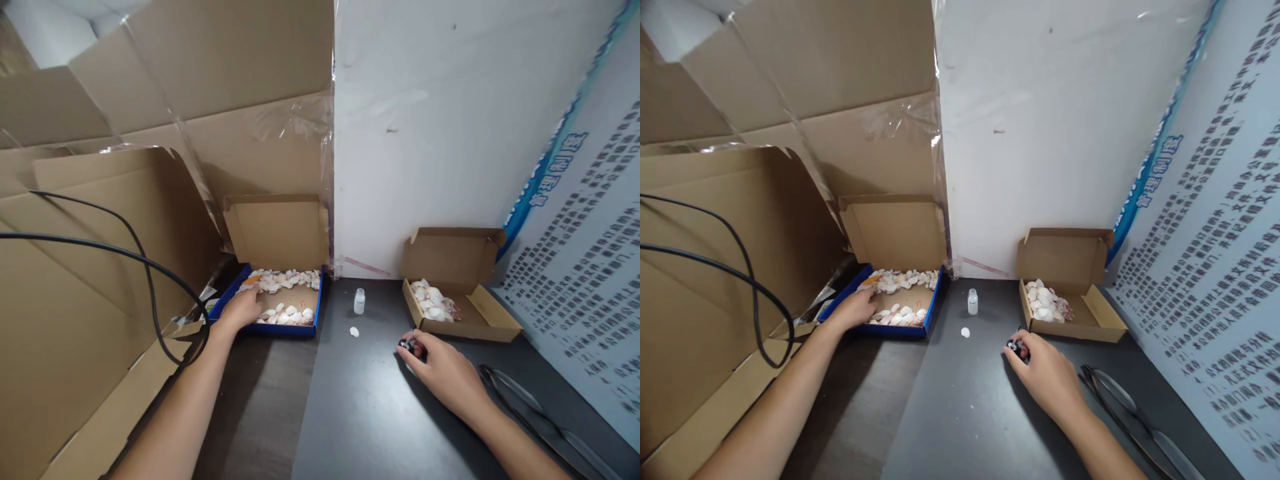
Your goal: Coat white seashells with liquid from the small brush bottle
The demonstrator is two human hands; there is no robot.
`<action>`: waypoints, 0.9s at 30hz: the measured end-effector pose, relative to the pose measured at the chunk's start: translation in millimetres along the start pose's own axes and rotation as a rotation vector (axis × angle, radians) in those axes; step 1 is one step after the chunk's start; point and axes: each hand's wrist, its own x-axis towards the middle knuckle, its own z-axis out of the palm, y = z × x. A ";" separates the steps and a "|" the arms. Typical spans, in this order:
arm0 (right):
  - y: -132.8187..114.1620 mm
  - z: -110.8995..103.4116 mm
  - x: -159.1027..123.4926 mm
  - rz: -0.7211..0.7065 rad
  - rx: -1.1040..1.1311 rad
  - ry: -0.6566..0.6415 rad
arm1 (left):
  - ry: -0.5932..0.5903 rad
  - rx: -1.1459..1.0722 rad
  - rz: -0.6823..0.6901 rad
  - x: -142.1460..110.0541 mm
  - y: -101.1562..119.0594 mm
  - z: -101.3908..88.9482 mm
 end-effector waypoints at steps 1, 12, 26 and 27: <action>0.4 0.1 0.1 0.001 0.001 -0.001 | -0.008 -0.006 -0.010 1.3 -1.3 0.7; -1.0 -1.5 2.3 0.016 -0.026 -0.069 | -0.061 -0.011 -0.122 5.7 -0.3 -0.1; -3.0 2.0 -3.2 -0.033 0.053 0.028 | 0.017 -0.006 -0.002 2.3 3.0 -2.8; -3.1 2.9 -3.1 -0.047 0.067 0.043 | 0.021 -0.010 -0.001 2.4 3.2 -3.1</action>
